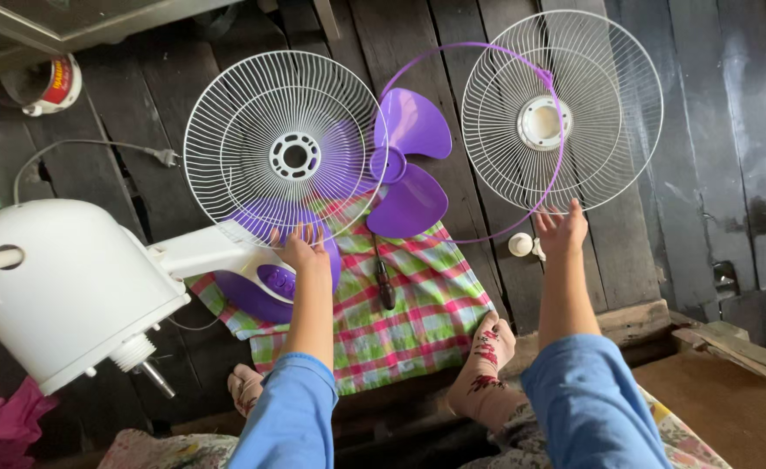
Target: The person disassembles a purple and white table fan. They use a screwdriver to remove the front grille, then detach the fan blades and the rear grille, placing the parts on a checkered cloth.
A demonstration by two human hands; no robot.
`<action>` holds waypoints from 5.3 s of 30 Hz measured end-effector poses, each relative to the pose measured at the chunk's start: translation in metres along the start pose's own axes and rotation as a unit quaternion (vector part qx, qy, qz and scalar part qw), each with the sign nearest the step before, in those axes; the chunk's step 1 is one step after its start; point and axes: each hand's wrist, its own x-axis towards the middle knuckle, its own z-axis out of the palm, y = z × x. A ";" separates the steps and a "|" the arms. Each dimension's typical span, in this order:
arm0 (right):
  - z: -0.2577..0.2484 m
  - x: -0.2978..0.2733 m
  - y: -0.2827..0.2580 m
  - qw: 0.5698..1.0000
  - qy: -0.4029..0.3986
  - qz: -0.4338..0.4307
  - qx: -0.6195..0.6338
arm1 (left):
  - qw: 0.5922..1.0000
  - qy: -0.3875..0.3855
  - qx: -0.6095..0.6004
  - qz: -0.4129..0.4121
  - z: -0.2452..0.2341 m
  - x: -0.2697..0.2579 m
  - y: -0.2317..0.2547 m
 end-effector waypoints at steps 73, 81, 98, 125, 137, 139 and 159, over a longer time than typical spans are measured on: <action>0.145 -0.358 -0.046 0.677 -0.287 -0.160 -0.658 | 0.556 -0.128 0.657 0.493 -0.112 -0.184 0.071; 0.143 -0.275 -0.004 0.664 -0.406 -0.051 -0.626 | 0.826 -0.065 0.545 0.127 -0.181 -0.140 0.134; 0.033 -0.169 0.202 0.170 -0.499 -0.270 -0.806 | 0.914 -0.140 0.376 0.063 -0.235 -0.101 0.186; -0.003 -0.151 0.191 0.433 -0.348 -0.383 -0.738 | 0.898 -0.157 0.392 0.128 -0.224 -0.106 0.194; 0.051 -0.262 0.052 0.617 -0.204 -0.300 -0.698 | 0.850 -0.180 0.424 0.256 -0.199 -0.119 0.176; 0.052 -0.290 0.028 0.639 -0.174 -0.342 -0.667 | 0.841 -0.184 0.425 0.279 -0.196 -0.125 0.173; -0.005 -0.397 0.067 0.816 -0.370 -0.097 -0.434 | 0.814 -0.264 0.382 0.348 -0.179 -0.185 0.174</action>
